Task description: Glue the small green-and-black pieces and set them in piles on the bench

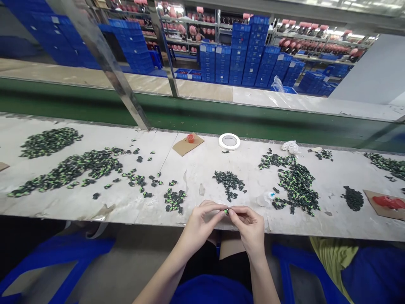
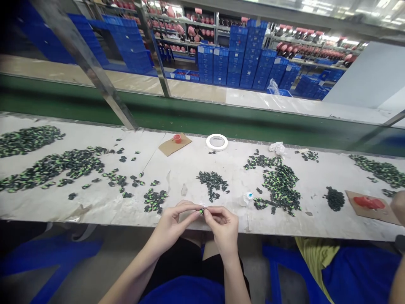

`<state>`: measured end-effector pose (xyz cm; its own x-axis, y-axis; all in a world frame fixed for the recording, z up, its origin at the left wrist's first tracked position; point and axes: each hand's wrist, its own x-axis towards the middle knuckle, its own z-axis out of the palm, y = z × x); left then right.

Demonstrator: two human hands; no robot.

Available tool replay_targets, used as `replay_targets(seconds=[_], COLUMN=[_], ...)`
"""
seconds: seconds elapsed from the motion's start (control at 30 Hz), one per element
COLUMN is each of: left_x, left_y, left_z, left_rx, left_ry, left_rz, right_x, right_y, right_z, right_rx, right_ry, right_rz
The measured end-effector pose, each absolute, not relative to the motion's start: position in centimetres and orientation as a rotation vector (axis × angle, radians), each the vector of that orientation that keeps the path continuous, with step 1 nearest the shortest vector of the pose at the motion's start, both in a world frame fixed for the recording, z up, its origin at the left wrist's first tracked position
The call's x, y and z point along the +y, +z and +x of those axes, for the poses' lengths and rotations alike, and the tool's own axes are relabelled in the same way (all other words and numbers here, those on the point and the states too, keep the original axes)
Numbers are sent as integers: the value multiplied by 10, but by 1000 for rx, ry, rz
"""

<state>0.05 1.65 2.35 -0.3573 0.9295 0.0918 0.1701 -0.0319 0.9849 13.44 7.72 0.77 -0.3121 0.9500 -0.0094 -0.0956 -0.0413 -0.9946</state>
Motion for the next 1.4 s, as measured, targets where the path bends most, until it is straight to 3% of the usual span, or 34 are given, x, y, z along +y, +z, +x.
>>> replay_targets(seconds=[0.23,0.57,0.87,1.1,1.4], left_x=[12,-4,0,9,-10], left_y=[44,51,55,53,34], left_z=[15,10,-9,-35,-36], left_rx=[1612,1644,1569,1483,1549], left_ry=[1518,1507,1547,1492,1448], left_rz=[1200,1207,1140,1146,1216], right_x=[66,69,62,64,70], right_y=[19,41,55,57,65], right_z=[141,148,124,109,156], right_rx=[-1483,-1699,-1826,-1856,-1945], right_ry=[1174,1343,1040,1046,888], right_rz=[-818,-760,-821,-903,-995])
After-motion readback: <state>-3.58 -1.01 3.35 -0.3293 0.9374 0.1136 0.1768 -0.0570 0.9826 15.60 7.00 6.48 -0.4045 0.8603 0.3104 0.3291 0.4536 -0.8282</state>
